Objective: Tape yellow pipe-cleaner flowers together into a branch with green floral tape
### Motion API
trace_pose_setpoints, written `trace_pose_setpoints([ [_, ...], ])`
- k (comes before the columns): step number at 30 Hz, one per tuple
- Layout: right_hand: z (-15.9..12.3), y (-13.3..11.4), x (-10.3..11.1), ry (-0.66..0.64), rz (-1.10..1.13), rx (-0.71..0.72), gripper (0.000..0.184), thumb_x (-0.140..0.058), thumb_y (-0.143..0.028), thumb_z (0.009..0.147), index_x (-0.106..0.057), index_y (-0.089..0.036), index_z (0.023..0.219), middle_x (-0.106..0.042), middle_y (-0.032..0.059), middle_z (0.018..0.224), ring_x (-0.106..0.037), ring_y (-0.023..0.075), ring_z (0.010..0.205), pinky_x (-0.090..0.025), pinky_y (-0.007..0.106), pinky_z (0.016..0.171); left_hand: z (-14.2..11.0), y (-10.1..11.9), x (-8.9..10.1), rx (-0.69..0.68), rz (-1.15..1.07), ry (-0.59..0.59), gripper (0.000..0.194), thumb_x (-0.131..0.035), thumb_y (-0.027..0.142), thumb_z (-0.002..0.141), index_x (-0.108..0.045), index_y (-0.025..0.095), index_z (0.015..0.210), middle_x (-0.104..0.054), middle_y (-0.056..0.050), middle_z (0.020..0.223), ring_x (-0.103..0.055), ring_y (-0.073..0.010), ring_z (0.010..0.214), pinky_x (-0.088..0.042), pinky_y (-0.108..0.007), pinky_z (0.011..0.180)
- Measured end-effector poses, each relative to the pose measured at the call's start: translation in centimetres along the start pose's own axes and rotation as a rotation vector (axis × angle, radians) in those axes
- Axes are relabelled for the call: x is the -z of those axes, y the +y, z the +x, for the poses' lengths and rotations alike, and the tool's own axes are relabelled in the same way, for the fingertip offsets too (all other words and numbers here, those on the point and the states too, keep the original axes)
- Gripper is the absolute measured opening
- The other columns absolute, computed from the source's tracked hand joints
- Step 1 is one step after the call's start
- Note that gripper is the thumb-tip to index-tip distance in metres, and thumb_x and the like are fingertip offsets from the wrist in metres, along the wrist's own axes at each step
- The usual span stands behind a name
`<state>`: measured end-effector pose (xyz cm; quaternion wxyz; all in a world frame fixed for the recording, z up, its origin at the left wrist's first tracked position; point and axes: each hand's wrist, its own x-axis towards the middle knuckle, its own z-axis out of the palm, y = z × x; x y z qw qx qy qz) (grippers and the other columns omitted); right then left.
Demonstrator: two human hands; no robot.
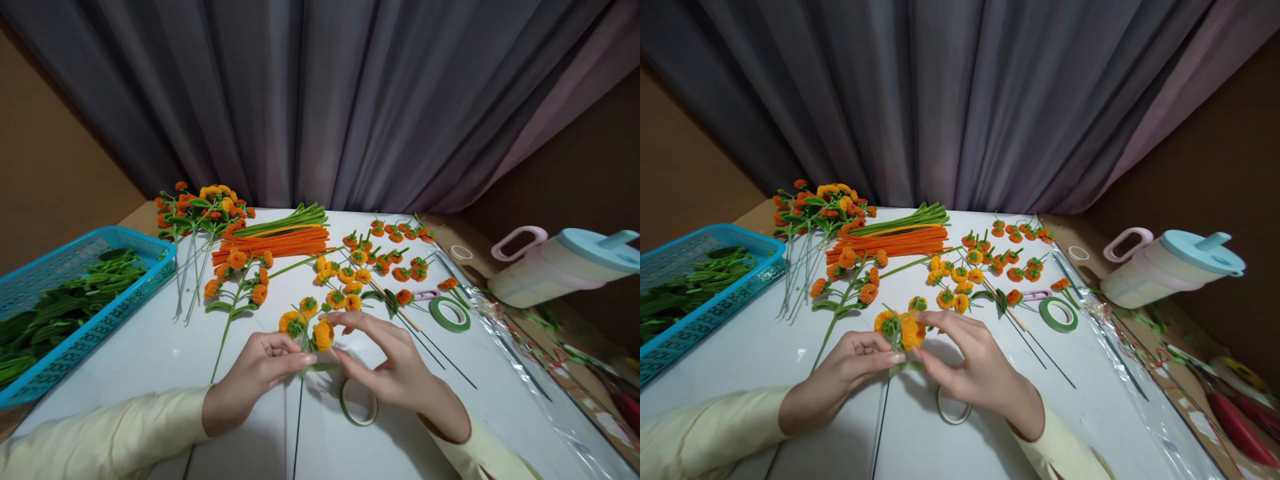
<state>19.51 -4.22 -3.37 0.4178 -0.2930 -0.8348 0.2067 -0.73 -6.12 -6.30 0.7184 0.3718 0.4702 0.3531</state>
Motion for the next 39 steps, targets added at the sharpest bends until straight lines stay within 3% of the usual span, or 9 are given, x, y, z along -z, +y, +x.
trace_pose_setpoints([
  [7,-0.1,1.7,-0.4,0.173,0.043,-0.256,0.008,-0.055,-0.017,0.085,-0.063,-0.018,0.087,-0.07,0.005,0.078,-0.064,0.0168,0.065,-0.053,0.028,0.061,-0.2,0.4,0.0,0.009,0.0,0.014,0.021,-0.076,0.028,0.063,-0.06,0.014,0.058,-0.05,0.003,0.054,-0.039,-0.0082,0.054,-0.023,-0.023,0.051],
  [9,-0.4,3.0,-1.3,0.123,-0.055,-0.338,0.009,-0.053,-0.017,0.085,-0.063,-0.017,0.086,-0.07,0.0071,0.082,-0.064,0.0188,0.069,-0.053,0.031,0.065,-0.2,0.5,-0.1,0.024,0.0,0.031,0.021,-0.075,0.027,0.063,-0.059,0.014,0.058,-0.049,0.003,0.054,-0.038,-0.0081,0.055,-0.024,-0.022,0.052],
  [12,-0.8,4.8,-2.9,-0.055,-0.207,-0.329,0.012,-0.056,-0.015,0.082,-0.063,-0.015,0.091,-0.066,0.0111,0.091,-0.061,0.0243,0.084,-0.05,0.038,0.075,-0.2,0.8,-0.1,0.048,0.0,0.054,0.022,-0.074,0.025,0.063,-0.056,0.014,0.057,-0.049,0.004,0.054,-0.037,-0.0078,0.055,-0.024,-0.021,0.052],
  [15,-1.0,5.6,-4.3,-0.163,-0.261,-0.334,0.015,-0.053,-0.009,0.08,-0.062,-0.014,0.091,-0.061,0.0122,0.093,-0.057,0.0243,0.086,-0.049,0.038,0.075,-0.2,1.1,-0.2,0.052,0.015,0.064,0.023,-0.073,0.025,0.064,-0.054,0.015,0.055,-0.041,0.007,0.048,-0.029,-0.006,0.048,-0.018,-0.021,0.047],
  [20,-1.0,4.6,-3.9,-0.208,-0.193,-0.376,0.024,-0.044,0.004,0.076,-0.06,-0.015,0.077,-0.059,0.0057,0.078,-0.057,0.0172,0.069,-0.046,0.027,0.061,-0.2,1.2,-0.2,0.032,0.036,0.055,0.023,-0.069,0.024,0.066,-0.052,0.016,0.053,-0.029,0.01,0.038,-0.018,-0.0049,0.04,-0.01,-0.024,0.044],
  [25,-0.3,2.7,-1.3,-0.136,0.068,-0.435,0.015,-0.054,-0.007,0.079,-0.064,-0.015,0.087,-0.064,0.0057,0.08,-0.06,0.016,0.068,-0.049,0.026,0.061,0.0,1.0,-0.2,0.013,0.036,0.035,0.024,-0.066,0.025,0.068,-0.05,0.016,0.053,-0.045,0.006,0.036,-0.029,-0.0049,0.035,-0.016,-0.022,0.04],
  [29,0.0,1.3,-0.1,-0.152,0.245,-0.451,0.007,-0.058,-0.015,0.079,-0.065,-0.017,0.079,-0.066,0.0062,0.082,-0.063,0.016,0.073,-0.052,0.024,0.061,0.2,1.0,-0.1,0.039,0.031,0.004,0.022,-0.067,0.026,0.069,-0.052,0.015,0.056,-0.055,0.002,0.044,-0.04,-0.0056,0.037,-0.023,-0.019,0.038],
  [35,-0.7,0.5,-1.1,-0.136,0.407,-0.592,0.006,-0.057,-0.017,0.078,-0.059,-0.017,0.084,-0.068,0.0067,0.09,-0.07,0.0171,0.073,-0.055,0.023,0.062,0.0,1.1,-0.2,0.035,-0.007,-0.027,0.021,-0.066,0.024,0.069,-0.051,0.015,0.057,-0.057,0.002,0.044,-0.044,-0.0064,0.038,-0.033,-0.019,0.041],
  [39,-0.8,0.4,-1.6,-0.094,0.308,-0.528,0.005,-0.059,-0.018,0.079,-0.063,-0.017,0.079,-0.07,0.0096,0.098,-0.07,0.018,0.073,-0.056,0.024,0.061,-0.1,1.1,-0.1,0.028,-0.023,-0.036,0.02,-0.064,0.023,0.069,-0.05,0.015,0.057,-0.056,0.002,0.044,-0.045,-0.0073,0.039,-0.035,-0.02,0.042],
])
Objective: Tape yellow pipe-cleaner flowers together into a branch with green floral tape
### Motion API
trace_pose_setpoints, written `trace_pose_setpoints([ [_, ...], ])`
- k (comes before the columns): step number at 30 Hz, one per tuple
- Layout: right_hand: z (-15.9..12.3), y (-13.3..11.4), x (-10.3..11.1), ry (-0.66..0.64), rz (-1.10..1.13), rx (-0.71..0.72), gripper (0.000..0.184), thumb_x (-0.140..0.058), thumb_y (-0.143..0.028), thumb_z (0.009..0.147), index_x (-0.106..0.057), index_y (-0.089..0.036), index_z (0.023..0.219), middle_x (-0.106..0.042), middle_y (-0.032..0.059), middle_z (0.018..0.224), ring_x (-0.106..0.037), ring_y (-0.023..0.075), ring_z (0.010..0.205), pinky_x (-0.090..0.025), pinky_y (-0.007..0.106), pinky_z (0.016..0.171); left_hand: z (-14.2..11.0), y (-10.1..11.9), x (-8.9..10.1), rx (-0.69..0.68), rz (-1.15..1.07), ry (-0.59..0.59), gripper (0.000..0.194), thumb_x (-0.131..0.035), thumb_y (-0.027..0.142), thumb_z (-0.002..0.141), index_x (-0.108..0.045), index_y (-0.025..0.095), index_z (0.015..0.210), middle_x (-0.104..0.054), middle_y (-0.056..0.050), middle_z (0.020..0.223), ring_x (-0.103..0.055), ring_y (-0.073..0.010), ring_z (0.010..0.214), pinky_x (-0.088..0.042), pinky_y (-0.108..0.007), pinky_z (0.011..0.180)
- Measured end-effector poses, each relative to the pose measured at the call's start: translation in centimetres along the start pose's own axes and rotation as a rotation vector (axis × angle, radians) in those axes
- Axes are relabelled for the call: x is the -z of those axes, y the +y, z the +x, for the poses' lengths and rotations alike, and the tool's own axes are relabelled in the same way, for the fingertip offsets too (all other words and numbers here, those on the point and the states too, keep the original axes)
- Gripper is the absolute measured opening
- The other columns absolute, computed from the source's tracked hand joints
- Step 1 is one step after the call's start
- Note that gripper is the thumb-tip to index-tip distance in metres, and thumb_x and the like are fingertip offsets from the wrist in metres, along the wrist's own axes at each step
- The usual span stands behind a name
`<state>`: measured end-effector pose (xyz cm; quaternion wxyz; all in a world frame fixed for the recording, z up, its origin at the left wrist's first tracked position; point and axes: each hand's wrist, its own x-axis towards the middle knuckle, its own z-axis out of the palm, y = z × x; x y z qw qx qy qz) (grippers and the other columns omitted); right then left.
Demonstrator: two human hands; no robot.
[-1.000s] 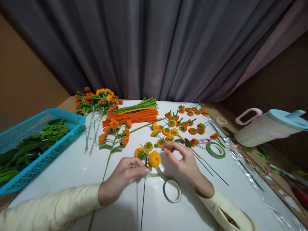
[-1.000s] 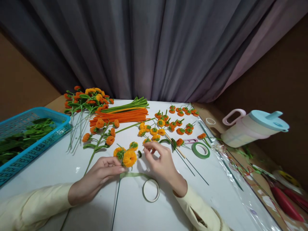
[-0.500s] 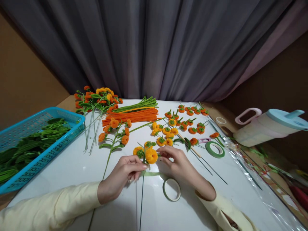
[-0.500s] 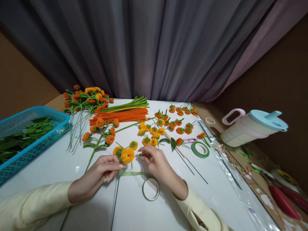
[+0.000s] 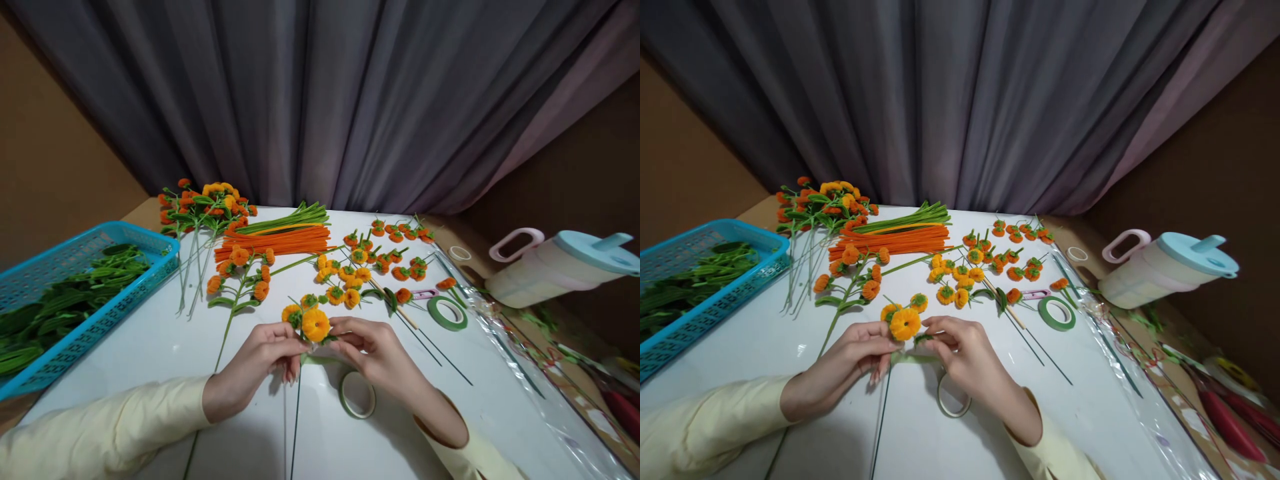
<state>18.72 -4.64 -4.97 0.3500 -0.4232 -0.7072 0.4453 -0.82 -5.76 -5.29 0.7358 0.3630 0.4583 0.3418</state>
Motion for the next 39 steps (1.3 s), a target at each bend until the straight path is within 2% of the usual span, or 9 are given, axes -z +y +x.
trace_pose_setpoints([
  [3,0.0,-0.3,-0.2,0.033,-0.13,0.101,0.01,-0.06,-0.017,0.08,-0.068,-0.018,0.077,-0.072,0.005,0.076,-0.067,0.0162,0.062,-0.053,0.023,0.056,-0.1,0.0,0.0,-0.009,-0.005,-0.018,0.016,-0.063,0.022,0.07,-0.054,0.014,0.06,-0.056,0.002,0.044,-0.046,-0.0077,0.04,-0.035,-0.02,0.043],
  [5,0.0,-0.5,-0.5,0.062,-0.154,0.124,0.011,-0.06,-0.016,0.08,-0.07,-0.018,0.076,-0.072,0.0027,0.068,-0.066,0.0154,0.057,-0.053,0.022,0.055,-0.1,0.0,0.0,-0.014,-0.005,-0.029,0.013,-0.063,0.022,0.071,-0.056,0.014,0.064,-0.055,0.003,0.044,-0.045,-0.0078,0.04,-0.035,-0.02,0.042],
  [10,-0.1,-0.5,-1.3,0.135,-0.131,0.132,0.015,-0.058,-0.017,0.081,-0.072,-0.02,0.079,-0.074,0.0033,0.076,-0.069,0.0177,0.063,-0.055,0.024,0.062,-0.2,0.1,0.1,-0.017,-0.02,-0.053,0.013,-0.063,0.023,0.072,-0.057,0.014,0.064,-0.056,0.002,0.046,-0.047,-0.0085,0.042,-0.036,-0.02,0.045],
  [14,-0.3,-0.6,-1.8,0.165,-0.111,0.134,0.017,-0.055,-0.016,0.08,-0.07,-0.019,0.074,-0.073,0.0033,0.071,-0.067,0.0166,0.061,-0.053,0.023,0.059,-0.3,0.2,0.2,-0.029,-0.027,-0.082,0.019,-0.064,0.026,0.072,-0.055,0.015,0.061,-0.059,-0.001,0.049,-0.051,-0.0101,0.045,-0.039,-0.021,0.048],
  [21,-0.7,-0.1,-2.9,0.102,0.15,-0.03,0.014,-0.058,-0.021,0.081,-0.067,-0.017,0.071,-0.069,0.0019,0.068,-0.062,0.0155,0.063,-0.05,0.023,0.063,0.1,0.5,0.3,-0.086,0.164,-0.133,0.024,-0.064,0.034,0.077,-0.056,0.014,0.066,-0.062,-0.001,0.053,-0.052,-0.0099,0.046,-0.041,-0.022,0.051],
  [25,-0.7,0.4,-3.4,0.01,0.354,-0.098,0.015,-0.058,-0.028,0.082,-0.064,-0.016,0.075,-0.067,0.0033,0.072,-0.062,0.0164,0.068,-0.051,0.026,0.066,0.1,0.6,0.2,-0.101,0.248,-0.096,0.027,-0.067,0.04,0.073,-0.058,0.015,0.067,-0.059,0.0,0.051,-0.047,-0.0092,0.044,-0.038,-0.021,0.047],
  [29,-0.8,0.4,-3.3,0.08,0.272,-0.099,0.014,-0.061,-0.027,0.08,-0.064,-0.016,0.072,-0.067,0.0026,0.069,-0.061,0.0154,0.065,-0.051,0.024,0.062,0.0,0.7,0.3,-0.14,0.347,-0.02,0.025,-0.067,0.038,0.073,-0.066,0.014,0.064,-0.053,0.002,0.05,-0.042,-0.0091,0.046,-0.032,-0.021,0.045],
  [33,-1.1,0.4,-3.2,0.156,0.212,-0.069,0.017,-0.063,-0.026,0.078,-0.062,-0.017,0.063,-0.069,0.002,0.062,-0.063,0.0152,0.057,-0.052,0.023,0.056,-0.1,0.8,0.4,-0.249,0.421,0.002,0.022,-0.066,0.033,0.072,-0.073,0.015,0.061,-0.055,-0.001,0.055,-0.047,-0.0125,0.056,-0.036,-0.024,0.054],
  [39,-2.0,0.3,-3.6,0.301,0.052,0.1,0.01,-0.062,-0.018,0.077,-0.065,-0.017,0.068,-0.07,0.0018,0.061,-0.064,0.0139,0.052,-0.052,0.02,0.051,-0.3,0.9,0.3,-0.278,0.409,0.024,0.019,-0.067,0.031,0.072,-0.076,0.018,0.063,-0.062,-0.004,0.066,-0.052,-0.0175,0.071,-0.04,-0.027,0.07],
])
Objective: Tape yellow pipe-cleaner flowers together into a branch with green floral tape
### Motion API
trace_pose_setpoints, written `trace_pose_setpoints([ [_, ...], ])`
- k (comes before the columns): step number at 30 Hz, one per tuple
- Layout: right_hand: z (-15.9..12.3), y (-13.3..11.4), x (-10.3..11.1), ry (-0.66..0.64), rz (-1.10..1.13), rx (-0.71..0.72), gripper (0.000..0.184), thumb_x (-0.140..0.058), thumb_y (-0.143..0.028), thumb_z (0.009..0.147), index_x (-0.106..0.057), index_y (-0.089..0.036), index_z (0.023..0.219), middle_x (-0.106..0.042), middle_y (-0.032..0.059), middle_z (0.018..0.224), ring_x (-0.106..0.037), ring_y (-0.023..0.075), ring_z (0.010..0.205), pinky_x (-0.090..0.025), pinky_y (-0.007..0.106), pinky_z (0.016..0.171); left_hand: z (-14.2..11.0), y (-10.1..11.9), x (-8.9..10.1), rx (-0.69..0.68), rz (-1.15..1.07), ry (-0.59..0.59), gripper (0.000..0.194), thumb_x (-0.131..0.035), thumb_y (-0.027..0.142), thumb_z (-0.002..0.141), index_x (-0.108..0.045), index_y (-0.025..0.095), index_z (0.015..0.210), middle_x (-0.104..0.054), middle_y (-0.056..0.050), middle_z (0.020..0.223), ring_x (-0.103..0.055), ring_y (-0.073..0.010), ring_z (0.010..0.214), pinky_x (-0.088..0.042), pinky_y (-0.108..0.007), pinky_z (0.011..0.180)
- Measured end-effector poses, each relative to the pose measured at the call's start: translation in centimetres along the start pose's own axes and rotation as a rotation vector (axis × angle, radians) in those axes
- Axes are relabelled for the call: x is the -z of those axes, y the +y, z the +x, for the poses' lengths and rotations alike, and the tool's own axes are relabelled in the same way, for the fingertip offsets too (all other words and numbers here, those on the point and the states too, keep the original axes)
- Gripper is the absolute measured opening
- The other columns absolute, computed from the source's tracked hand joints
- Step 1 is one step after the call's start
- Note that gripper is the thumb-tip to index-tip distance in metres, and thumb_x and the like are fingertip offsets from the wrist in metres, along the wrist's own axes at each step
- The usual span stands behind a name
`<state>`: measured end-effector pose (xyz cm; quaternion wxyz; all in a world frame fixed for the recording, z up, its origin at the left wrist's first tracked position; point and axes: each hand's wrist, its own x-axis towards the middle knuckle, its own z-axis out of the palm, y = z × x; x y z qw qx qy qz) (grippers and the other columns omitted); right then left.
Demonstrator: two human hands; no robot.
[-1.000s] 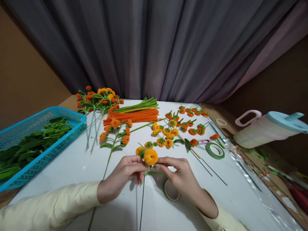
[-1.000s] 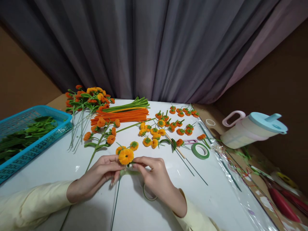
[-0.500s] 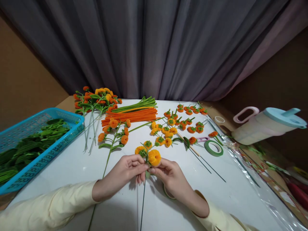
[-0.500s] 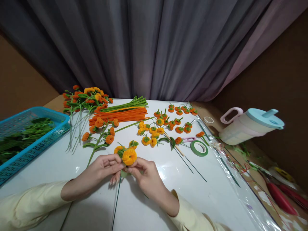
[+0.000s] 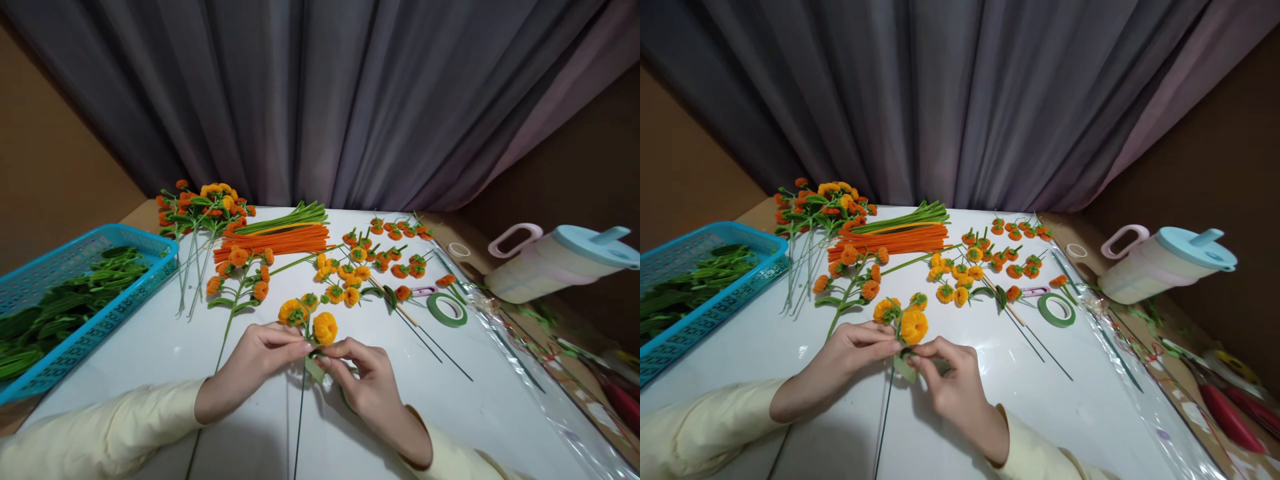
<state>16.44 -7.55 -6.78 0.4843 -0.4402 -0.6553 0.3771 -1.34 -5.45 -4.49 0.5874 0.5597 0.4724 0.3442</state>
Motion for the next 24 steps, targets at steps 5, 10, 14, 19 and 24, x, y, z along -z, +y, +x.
trace_pose_setpoints([
  [5,-0.08,-0.23,-0.22,-0.01,0.033,-0.022,0.011,-0.062,-0.018,0.077,-0.065,-0.017,0.067,-0.07,0.0015,0.059,-0.062,0.0136,0.049,-0.05,0.02,0.048,0.05,-0.34,0.1,0.011,0.053,-0.021,0.024,-0.066,0.035,0.075,-0.075,0.017,0.062,-0.062,-0.004,0.064,-0.05,-0.0171,0.07,-0.04,-0.027,0.071],
  [10,0.07,-0.01,-0.4,-0.055,0.16,-0.137,0.012,-0.064,-0.019,0.076,-0.061,-0.017,0.064,-0.067,0.0011,0.059,-0.06,0.0128,0.051,-0.047,0.02,0.05,0.2,-0.71,0.03,0.024,0.074,-0.036,0.028,-0.065,0.038,0.074,-0.074,0.015,0.061,-0.065,-0.004,0.065,-0.052,-0.0172,0.067,-0.041,-0.026,0.064],
  [14,0.04,0.2,-0.4,-0.16,0.445,-0.275,0.012,-0.066,-0.02,0.077,-0.057,-0.017,0.069,-0.065,-0.0001,0.061,-0.061,0.0136,0.055,-0.048,0.023,0.056,0.18,-0.59,-0.05,0.039,0.072,-0.051,0.029,-0.065,0.038,0.074,-0.074,0.013,0.062,-0.066,-0.004,0.063,-0.052,-0.0163,0.064,-0.041,-0.025,0.061],
  [19,0.42,-0.15,-0.02,-0.275,0.625,-0.341,0.015,-0.069,-0.026,0.078,-0.059,-0.016,0.083,-0.062,0.0013,0.073,-0.06,0.014,0.064,-0.048,0.026,0.065,0.13,-0.53,0.06,0.026,0.083,-0.046,0.029,-0.064,0.038,0.074,-0.074,0.012,0.065,-0.067,-0.005,0.066,-0.052,-0.0158,0.065,-0.04,-0.025,0.062],
  [24,0.43,0.44,-0.82,-0.223,0.569,-0.378,0.031,-0.079,-0.03,0.068,-0.054,-0.017,0.082,-0.059,-0.0014,0.072,-0.056,0.0114,0.065,-0.046,0.023,0.063,0.18,-0.89,0.05,0.001,0.115,-0.009,0.028,-0.064,0.037,0.074,-0.074,0.014,0.061,-0.064,-0.004,0.062,-0.051,-0.0158,0.065,-0.039,-0.025,0.06],
])
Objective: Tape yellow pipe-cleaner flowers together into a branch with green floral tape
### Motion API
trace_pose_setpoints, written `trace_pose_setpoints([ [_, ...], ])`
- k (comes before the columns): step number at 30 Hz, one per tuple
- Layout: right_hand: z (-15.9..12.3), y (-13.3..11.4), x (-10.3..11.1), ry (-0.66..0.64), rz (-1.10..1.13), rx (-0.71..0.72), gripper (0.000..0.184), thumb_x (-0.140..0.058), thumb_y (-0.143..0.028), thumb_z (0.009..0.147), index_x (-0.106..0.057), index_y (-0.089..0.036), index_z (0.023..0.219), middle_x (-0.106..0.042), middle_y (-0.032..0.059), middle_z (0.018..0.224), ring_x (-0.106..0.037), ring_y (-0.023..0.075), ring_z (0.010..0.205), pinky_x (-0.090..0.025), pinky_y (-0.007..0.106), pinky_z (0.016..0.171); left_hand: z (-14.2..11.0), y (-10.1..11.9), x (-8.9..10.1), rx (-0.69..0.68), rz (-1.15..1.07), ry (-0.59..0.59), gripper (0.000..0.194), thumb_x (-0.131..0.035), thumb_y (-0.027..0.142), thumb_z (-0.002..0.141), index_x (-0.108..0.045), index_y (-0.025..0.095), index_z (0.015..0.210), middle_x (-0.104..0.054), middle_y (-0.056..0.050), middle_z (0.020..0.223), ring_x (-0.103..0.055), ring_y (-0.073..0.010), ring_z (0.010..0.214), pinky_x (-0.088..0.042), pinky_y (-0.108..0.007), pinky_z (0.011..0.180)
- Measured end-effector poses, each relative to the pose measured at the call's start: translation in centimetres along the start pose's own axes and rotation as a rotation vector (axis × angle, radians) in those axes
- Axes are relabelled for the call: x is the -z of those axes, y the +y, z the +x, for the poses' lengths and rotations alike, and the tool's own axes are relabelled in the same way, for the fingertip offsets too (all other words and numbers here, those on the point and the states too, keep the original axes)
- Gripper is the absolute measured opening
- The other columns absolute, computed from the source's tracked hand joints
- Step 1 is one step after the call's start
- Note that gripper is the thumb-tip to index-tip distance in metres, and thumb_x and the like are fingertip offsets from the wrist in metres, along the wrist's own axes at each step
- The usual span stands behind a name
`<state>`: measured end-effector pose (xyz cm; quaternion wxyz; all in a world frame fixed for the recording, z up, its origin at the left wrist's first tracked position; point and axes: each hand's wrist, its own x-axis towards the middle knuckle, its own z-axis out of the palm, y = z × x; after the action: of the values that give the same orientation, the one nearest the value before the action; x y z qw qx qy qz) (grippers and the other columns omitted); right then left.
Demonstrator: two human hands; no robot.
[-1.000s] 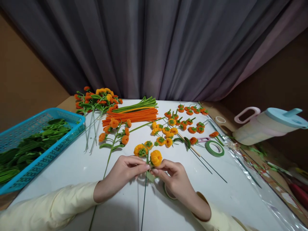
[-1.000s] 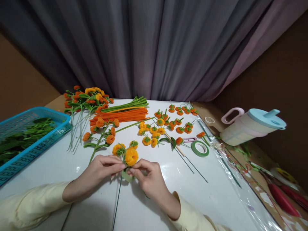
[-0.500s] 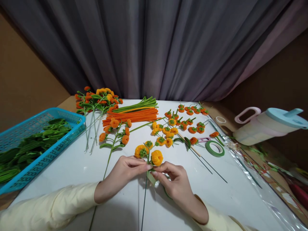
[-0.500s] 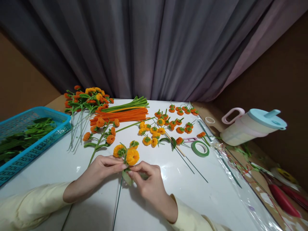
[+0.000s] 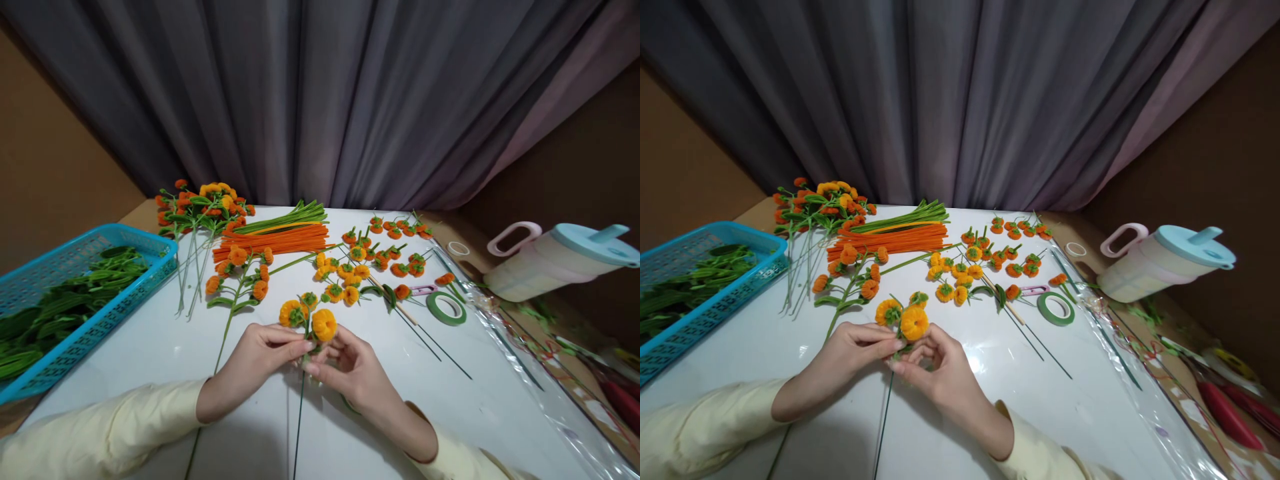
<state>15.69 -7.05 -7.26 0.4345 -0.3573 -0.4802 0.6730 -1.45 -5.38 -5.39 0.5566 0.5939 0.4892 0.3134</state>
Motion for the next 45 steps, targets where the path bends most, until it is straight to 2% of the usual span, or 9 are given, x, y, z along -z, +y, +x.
trace_pose_setpoints([
  [4,0.2,0.8,-0.2,0.055,0.046,-0.092,0.043,-0.081,-0.034,0.064,-0.047,-0.02,0.086,-0.06,-0.0044,0.068,-0.057,0.0099,0.059,-0.045,0.021,0.058,0.0,0.0,-0.1,0.002,0.0,0.009,0.027,-0.064,0.035,0.073,-0.074,0.014,0.062,-0.064,-0.004,0.061,-0.051,-0.0161,0.064,-0.039,-0.025,0.059],
  [7,0.1,0.3,-0.2,0.025,-0.018,-0.16,0.045,-0.082,-0.037,0.063,-0.051,-0.017,0.089,-0.059,-0.0046,0.062,-0.058,0.0113,0.055,-0.045,0.023,0.057,-0.1,0.1,-0.2,-0.005,-0.007,0.024,0.026,-0.064,0.034,0.072,-0.073,0.014,0.059,-0.064,-0.004,0.059,-0.051,-0.0158,0.063,-0.04,-0.025,0.059],
  [12,0.1,-0.4,0.2,-0.045,-0.1,-0.146,0.037,-0.077,-0.045,0.067,-0.058,-0.014,0.067,-0.056,-0.0027,0.052,-0.052,0.0106,0.051,-0.043,0.024,0.059,-0.2,0.5,-0.3,0.019,-0.033,0.025,0.022,-0.065,0.031,0.07,-0.073,0.015,0.058,-0.066,-0.003,0.059,-0.052,-0.0146,0.061,-0.04,-0.023,0.057],
  [16,0.1,-0.5,0.5,-0.101,-0.032,-0.214,0.037,-0.076,-0.047,0.066,-0.063,-0.013,0.071,-0.057,-0.0031,0.049,-0.047,0.0086,0.044,-0.038,0.023,0.052,-0.4,0.8,-0.5,0.063,-0.088,0.044,0.018,-0.066,0.029,0.067,-0.073,0.016,0.058,-0.069,-0.003,0.062,-0.053,-0.0143,0.06,-0.042,-0.022,0.058],
  [22,0.5,-1.2,0.4,-0.144,-0.003,-0.277,0.044,-0.076,-0.054,0.06,-0.062,-0.013,0.053,-0.057,-0.0007,0.046,-0.047,0.009,0.046,-0.039,0.025,0.056,-0.5,0.9,-0.6,0.172,-0.176,0.066,0.016,-0.071,0.03,0.062,-0.072,0.014,0.062,-0.065,-0.002,0.058,-0.053,-0.0139,0.057,-0.042,-0.022,0.055],
  [28,0.3,-1.2,0.7,-0.14,-0.133,-0.224,0.043,-0.073,-0.054,0.066,-0.066,-0.012,0.062,-0.057,-0.0003,0.049,-0.047,0.0103,0.047,-0.039,0.024,0.054,-0.5,1.1,-0.5,0.251,-0.291,0.002,0.022,-0.073,0.033,0.062,-0.069,0.013,0.067,-0.06,0.0,0.059,-0.049,-0.0119,0.058,-0.038,-0.022,0.054],
  [35,-0.1,-1.7,0.5,-0.139,-0.429,-0.054,0.043,-0.06,-0.055,0.079,-0.065,-0.015,0.064,-0.058,0.0003,0.048,-0.047,0.012,0.049,-0.04,0.026,0.059,-0.6,2.2,-0.1,0.217,-0.252,-0.126,0.026,-0.067,0.034,0.068,-0.058,0.013,0.056,-0.044,0.005,0.054,-0.035,-0.0094,0.056,-0.027,-0.022,0.052],
  [42,-0.1,-1.9,0.4,-0.177,-0.478,0.015,0.043,-0.052,-0.054,0.086,-0.06,-0.018,0.064,-0.057,-0.001,0.048,-0.048,0.0135,0.05,-0.039,0.029,0.064,-0.6,1.9,0.0,0.206,-0.187,-0.141,0.03,-0.065,0.041,0.069,-0.056,0.014,0.057,-0.041,0.004,0.056,-0.034,-0.0115,0.059,-0.024,-0.024,0.054],
  [45,0.0,-1.8,0.5,-0.155,-0.626,0.152,0.038,-0.047,-0.044,0.091,-0.058,-0.019,0.065,-0.059,-0.0002,0.053,-0.049,0.0149,0.056,-0.038,0.031,0.07,-0.5,1.5,-0.1,0.21,-0.185,-0.133,0.031,-0.064,0.042,0.071,-0.055,0.015,0.059,-0.041,0.004,0.058,-0.035,-0.0118,0.06,-0.025,-0.024,0.055],
])
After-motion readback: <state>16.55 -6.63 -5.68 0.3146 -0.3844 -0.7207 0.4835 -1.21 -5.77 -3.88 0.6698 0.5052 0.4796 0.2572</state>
